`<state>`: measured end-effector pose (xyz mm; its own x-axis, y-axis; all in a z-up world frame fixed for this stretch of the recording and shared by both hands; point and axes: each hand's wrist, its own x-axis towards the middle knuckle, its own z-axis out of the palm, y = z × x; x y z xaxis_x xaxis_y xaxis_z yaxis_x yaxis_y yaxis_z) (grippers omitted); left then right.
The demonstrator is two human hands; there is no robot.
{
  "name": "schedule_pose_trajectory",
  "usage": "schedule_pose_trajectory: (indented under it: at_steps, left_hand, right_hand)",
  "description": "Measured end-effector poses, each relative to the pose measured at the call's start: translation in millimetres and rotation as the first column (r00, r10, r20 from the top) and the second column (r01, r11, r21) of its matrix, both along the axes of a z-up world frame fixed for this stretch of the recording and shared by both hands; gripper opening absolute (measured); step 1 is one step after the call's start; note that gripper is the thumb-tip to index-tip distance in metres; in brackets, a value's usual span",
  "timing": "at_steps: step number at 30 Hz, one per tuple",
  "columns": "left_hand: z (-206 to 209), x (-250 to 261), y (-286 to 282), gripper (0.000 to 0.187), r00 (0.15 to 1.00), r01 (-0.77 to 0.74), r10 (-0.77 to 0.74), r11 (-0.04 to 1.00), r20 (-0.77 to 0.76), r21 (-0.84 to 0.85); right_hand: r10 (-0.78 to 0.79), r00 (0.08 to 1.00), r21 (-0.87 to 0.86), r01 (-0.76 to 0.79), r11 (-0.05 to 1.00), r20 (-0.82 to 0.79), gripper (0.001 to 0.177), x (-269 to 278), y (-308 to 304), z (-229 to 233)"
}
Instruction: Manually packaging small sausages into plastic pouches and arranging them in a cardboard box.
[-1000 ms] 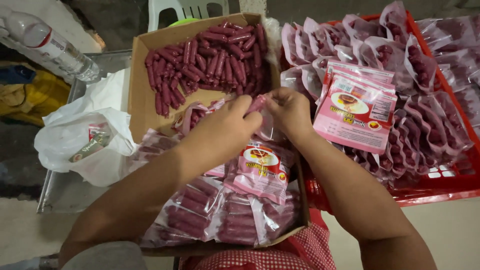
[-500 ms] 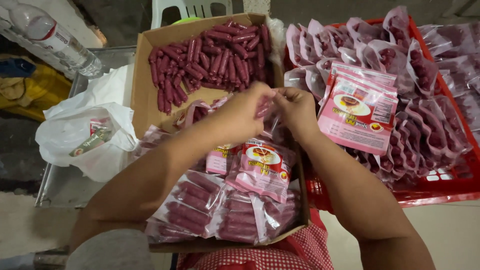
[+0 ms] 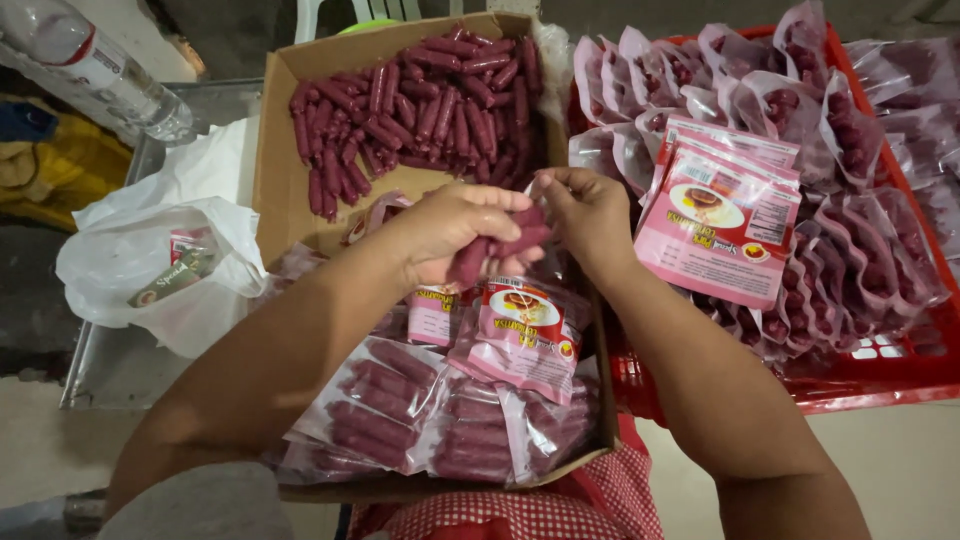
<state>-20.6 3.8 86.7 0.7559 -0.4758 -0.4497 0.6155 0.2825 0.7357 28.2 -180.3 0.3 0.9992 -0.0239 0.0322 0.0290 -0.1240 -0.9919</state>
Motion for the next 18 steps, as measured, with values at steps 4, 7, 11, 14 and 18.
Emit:
schedule_pose_trajectory:
  at_steps: [4,7,11,14,18]
  left_hand:
    - [-17,7,-5,0.079,0.997,-0.071,0.07,0.997,0.038,0.031]
    - [-12,4,-5,0.087,0.958,-0.113,0.017,0.941,0.287,0.32]
    - [-23,17,2,0.06,0.861,-0.16,-0.162,0.813,0.482,0.56]
    - [-40,28,5,0.048,0.836,-0.263,-0.033,0.853,0.548,0.452]
    - [-23,25,-3,0.055,0.7,-0.426,0.088,0.849,0.709,0.314]
  right_hand:
    - [0.009,1.0,0.001,-0.009,1.0,0.016,0.017,-4,3,6]
    - [0.026,0.999,-0.156,-0.021,0.987,0.028,0.017,-6,5,5]
    - [0.003,1.0,-0.056,-0.005,0.998,-0.023,0.02,-16,9,19]
    - [-0.013,0.999,-0.033,0.012,0.999,-0.049,0.022,-19,6,23]
    - [-0.007,0.999,0.022,0.008,1.0,-0.051,0.022,-15,1,14]
